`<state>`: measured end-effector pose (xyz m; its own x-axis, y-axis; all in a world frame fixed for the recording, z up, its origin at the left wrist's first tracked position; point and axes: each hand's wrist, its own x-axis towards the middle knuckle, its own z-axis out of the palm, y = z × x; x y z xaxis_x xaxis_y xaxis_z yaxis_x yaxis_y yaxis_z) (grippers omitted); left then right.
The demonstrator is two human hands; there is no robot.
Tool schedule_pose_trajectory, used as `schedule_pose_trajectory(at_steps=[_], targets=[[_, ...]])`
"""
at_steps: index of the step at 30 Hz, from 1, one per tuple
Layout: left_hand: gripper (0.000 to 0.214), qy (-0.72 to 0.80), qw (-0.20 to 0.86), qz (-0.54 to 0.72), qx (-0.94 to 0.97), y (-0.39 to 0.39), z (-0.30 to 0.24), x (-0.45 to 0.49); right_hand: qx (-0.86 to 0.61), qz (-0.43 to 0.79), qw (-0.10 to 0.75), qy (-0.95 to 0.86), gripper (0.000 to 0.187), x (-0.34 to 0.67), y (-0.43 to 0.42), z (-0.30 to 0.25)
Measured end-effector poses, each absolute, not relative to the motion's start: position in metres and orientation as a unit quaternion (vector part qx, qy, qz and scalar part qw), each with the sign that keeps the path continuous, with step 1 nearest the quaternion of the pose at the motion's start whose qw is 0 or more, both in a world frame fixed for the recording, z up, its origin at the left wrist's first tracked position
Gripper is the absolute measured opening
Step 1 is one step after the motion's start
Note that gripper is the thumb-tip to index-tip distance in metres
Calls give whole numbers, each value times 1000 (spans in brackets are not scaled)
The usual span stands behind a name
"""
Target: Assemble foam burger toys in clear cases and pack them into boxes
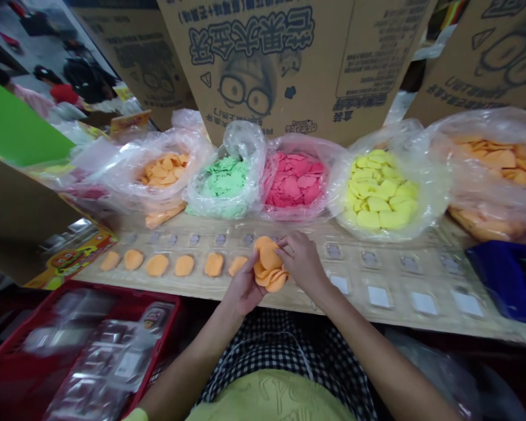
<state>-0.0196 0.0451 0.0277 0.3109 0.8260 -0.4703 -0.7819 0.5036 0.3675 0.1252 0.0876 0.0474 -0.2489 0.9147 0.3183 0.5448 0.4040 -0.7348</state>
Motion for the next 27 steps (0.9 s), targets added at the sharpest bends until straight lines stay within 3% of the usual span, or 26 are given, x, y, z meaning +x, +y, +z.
schedule_pose_trajectory(at_steps=[6,17,27], targets=[[39,333,808,485,31,53,22,-20,-571,312,428,-627,18,169,65,44],[40,345,795,497,46,53,29,-26,-428,83,288,-853,19,180,38,-12],[43,337,811,473,76,54,28,-21,-421,90,248,-868,17,186,26,-8]])
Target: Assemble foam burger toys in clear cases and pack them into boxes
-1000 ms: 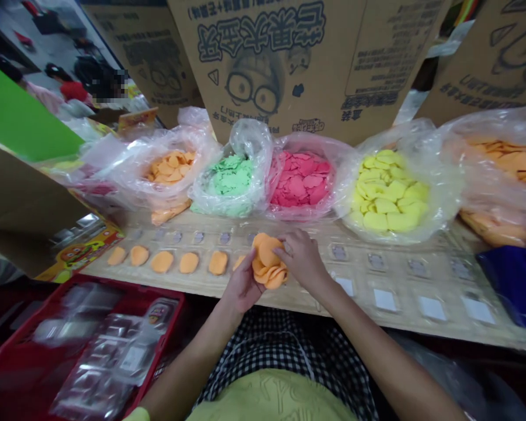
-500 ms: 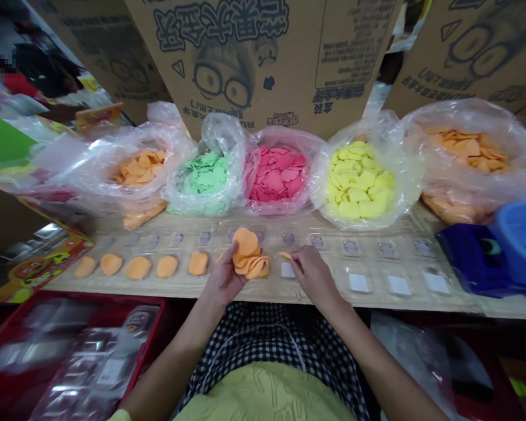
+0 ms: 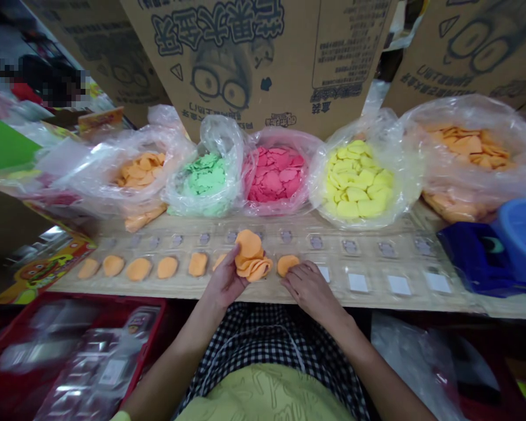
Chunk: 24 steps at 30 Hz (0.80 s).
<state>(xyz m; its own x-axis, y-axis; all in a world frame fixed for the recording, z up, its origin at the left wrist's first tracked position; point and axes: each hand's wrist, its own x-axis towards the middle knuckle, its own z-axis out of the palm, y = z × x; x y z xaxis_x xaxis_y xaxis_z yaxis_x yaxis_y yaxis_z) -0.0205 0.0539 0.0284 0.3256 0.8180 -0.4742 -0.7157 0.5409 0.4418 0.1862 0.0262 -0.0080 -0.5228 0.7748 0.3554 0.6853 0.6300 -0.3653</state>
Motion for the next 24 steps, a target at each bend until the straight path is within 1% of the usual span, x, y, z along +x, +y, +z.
schedule_pose_trajectory(at_steps=[3,6,8,10,12,13,15,17,19,21,24], targets=[[43,334,827,445,83,55,28,-14,-443,106,308,-836,17,189,27,-1],[45,337,846,403,96,54,29,-1,-517,141,386,-751,18,192,39,12],[45,335,858,374,107,52,32,10,-551,213,413,-694,23,192,51,22],[41,332,865,358,118,50,34,22,-550,318,410,-655,26,192,61,30],[35,332,863,354,139,48,36,32,-539,404,404,-619,26,194,66,35],[36,332,861,353,152,47,37,35,-535,430,415,-597,26,197,66,37],[46,339,856,352,170,47,38,39,-532,448,462,-550,25,206,63,36],[54,356,847,357,168,48,37,40,-540,430,503,-520,24,218,58,32],[57,374,834,371,161,50,36,37,-567,372,504,-535,21,231,52,26],[59,387,822,384,162,53,34,34,-582,277,469,-604,14,241,46,18],[63,390,812,396,178,57,35,31,-540,142,373,-741,11,246,37,5]])
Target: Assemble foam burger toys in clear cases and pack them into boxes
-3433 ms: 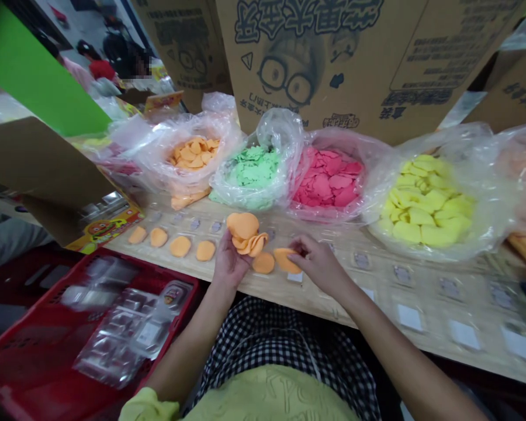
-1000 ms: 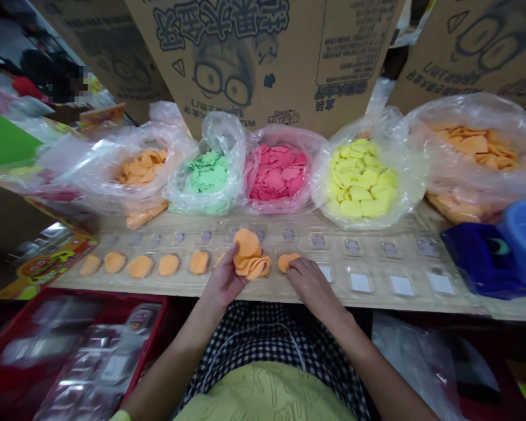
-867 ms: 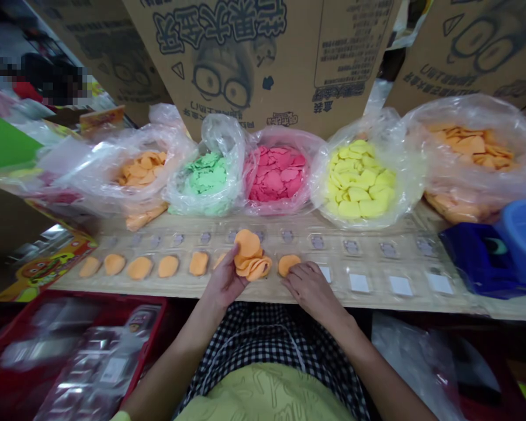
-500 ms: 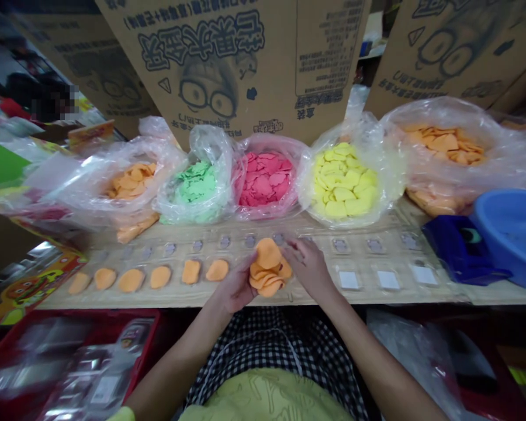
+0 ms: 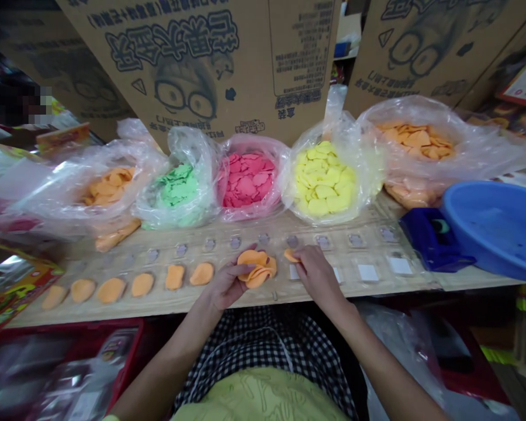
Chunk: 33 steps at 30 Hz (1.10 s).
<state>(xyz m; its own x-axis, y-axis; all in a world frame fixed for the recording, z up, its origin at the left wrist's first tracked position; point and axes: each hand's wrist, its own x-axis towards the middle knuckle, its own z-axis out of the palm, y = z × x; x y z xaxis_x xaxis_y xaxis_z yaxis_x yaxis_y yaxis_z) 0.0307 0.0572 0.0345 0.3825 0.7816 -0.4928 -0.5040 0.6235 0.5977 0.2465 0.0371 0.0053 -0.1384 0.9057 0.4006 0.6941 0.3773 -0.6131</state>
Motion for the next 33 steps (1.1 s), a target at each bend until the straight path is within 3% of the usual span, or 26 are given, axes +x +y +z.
schedule_pose_trajectory(at_steps=[3,6,11,24,26,33], targets=[[68,385,810,398,191,59,37,30,-520,68,248,-815,13,247,29,-3],[70,380,814,395,194,60,39,32,-521,59,188,-830,14,249,26,-7],[71,364,821,396,190,61,36,36,-477,100,195,-851,17,259,30,-9],[64,359,823,395,196,61,39,43,-495,72,171,-849,26,248,20,1],[64,358,822,393,206,61,41,47,-498,90,190,-842,24,248,18,1],[74,337,831,348,274,63,47,78,-599,161,376,-688,23,257,40,20]])
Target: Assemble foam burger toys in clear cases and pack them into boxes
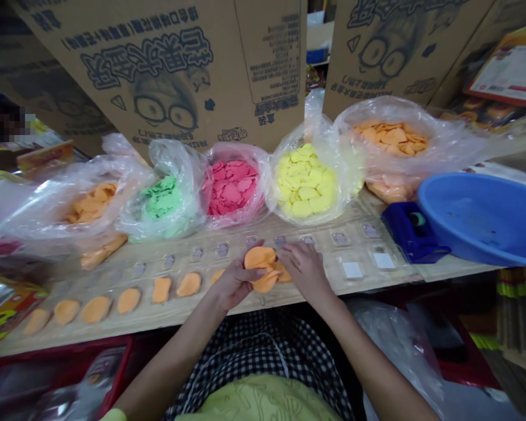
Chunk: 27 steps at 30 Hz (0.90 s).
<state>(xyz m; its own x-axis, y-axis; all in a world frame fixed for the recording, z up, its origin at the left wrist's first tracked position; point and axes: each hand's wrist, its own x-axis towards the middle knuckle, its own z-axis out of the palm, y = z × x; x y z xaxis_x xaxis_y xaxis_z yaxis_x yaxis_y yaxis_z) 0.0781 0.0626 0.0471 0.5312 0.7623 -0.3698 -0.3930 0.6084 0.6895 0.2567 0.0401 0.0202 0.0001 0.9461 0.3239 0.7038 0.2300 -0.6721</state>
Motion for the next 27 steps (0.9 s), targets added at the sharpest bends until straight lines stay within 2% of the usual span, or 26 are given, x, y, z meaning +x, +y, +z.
schedule_pose_trajectory(at_steps=[4,9,11,13,17,22,27], targets=[[86,333,842,312,289,64,49,102,-558,266,419,-665,19,262,53,30],[73,319,856,279,297,68,47,118,-572,376,520,-510,21,283,43,36],[69,333,856,275,285,70,44,118,-601,355,535,-476,22,299,38,36],[66,345,853,281,274,72,42,117,-639,260,507,-517,19,315,33,32],[61,336,853,292,273,75,40,117,-626,70,373,-681,12,331,20,17],[58,349,851,285,269,76,37,120,-578,42,242,-778,25,326,3,-6],[55,348,848,295,269,79,33,120,-551,28,203,-809,21,327,-6,-15]])
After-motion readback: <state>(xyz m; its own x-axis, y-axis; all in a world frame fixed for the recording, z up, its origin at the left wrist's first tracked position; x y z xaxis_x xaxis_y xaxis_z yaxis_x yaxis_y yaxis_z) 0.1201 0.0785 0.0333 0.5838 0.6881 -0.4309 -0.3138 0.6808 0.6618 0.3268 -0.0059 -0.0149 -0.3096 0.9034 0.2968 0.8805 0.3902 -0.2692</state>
